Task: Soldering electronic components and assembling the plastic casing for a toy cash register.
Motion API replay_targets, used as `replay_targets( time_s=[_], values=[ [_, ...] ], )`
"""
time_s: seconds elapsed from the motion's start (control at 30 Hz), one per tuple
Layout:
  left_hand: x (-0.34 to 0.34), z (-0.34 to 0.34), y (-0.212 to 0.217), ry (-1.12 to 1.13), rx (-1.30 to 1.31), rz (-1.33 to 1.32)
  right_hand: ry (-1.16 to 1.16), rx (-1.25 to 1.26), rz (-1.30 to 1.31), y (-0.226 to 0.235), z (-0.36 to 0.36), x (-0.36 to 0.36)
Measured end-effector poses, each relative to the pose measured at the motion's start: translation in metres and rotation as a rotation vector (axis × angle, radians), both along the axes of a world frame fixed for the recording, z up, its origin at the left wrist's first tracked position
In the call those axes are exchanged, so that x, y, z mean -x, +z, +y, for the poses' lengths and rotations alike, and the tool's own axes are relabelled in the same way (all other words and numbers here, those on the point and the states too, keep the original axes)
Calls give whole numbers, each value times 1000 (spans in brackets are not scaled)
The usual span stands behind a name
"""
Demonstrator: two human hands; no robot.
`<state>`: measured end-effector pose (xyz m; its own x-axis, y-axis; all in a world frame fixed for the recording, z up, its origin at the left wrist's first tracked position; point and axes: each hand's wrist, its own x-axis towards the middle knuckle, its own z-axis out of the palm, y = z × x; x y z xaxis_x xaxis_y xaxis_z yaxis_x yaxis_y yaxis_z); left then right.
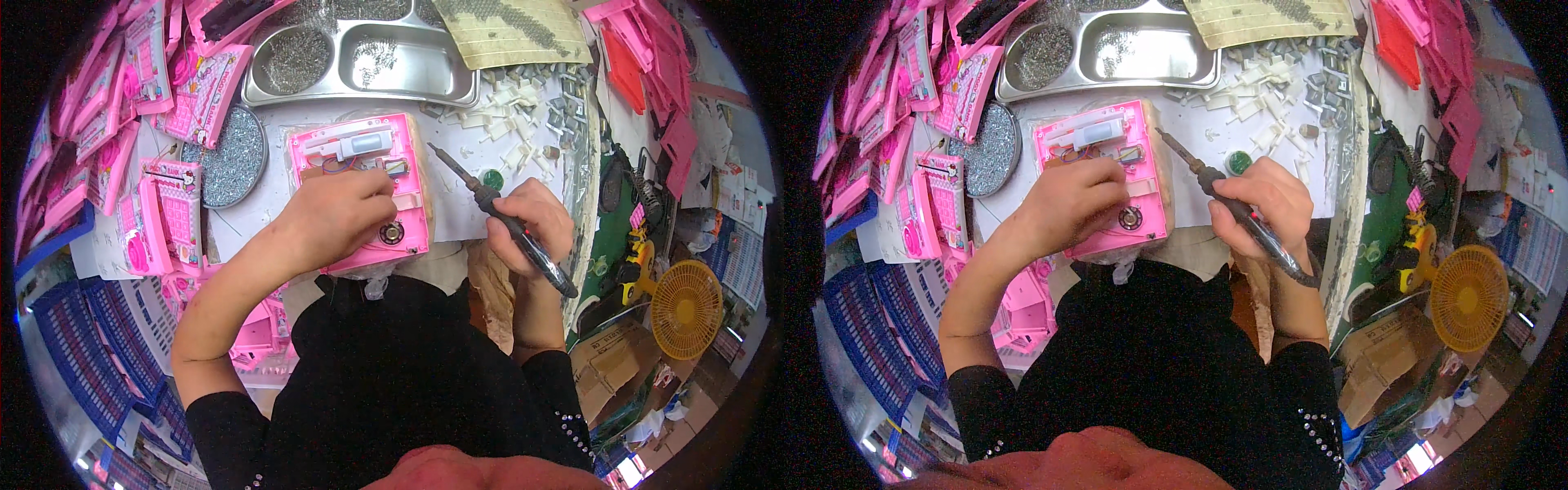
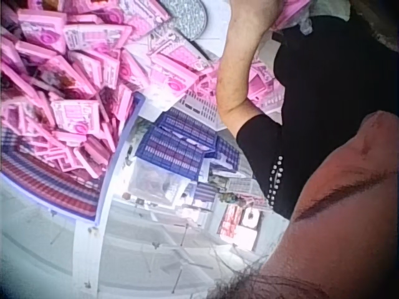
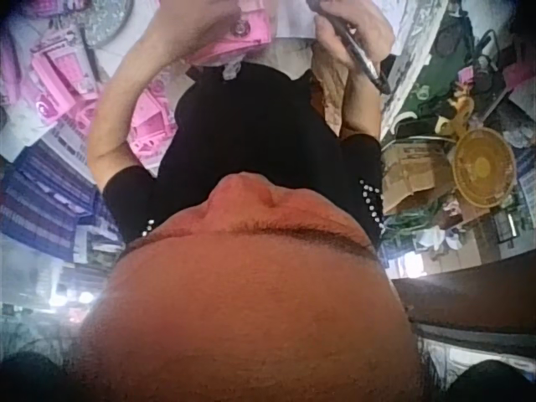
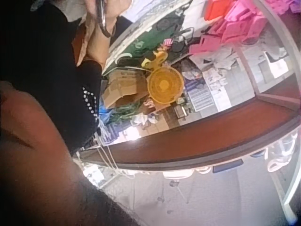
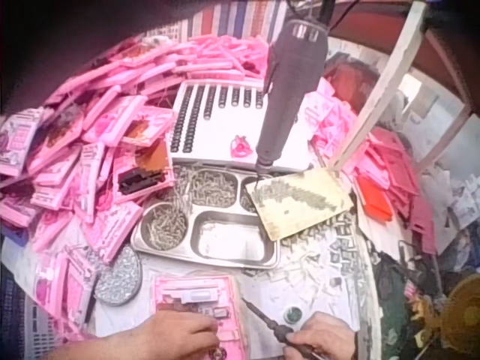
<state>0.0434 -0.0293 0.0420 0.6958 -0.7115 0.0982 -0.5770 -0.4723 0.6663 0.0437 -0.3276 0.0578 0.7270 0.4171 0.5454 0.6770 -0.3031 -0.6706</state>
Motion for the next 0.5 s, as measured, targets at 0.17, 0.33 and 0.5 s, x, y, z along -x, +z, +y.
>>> replay_targets(
  time_s=[0.17, 0.33, 0.5],
  values=[
    [5, -3, -1, 332, 251, 416, -74, -22, 260, -5, 31, 6],
    [5, -7, 2, 457, 310, 577, -96, -113, 292, -19, 78, 1],
    [7, -5, 0, 431, 304, 505, -101, -101, 215, -25, 86, 1]
  ],
)
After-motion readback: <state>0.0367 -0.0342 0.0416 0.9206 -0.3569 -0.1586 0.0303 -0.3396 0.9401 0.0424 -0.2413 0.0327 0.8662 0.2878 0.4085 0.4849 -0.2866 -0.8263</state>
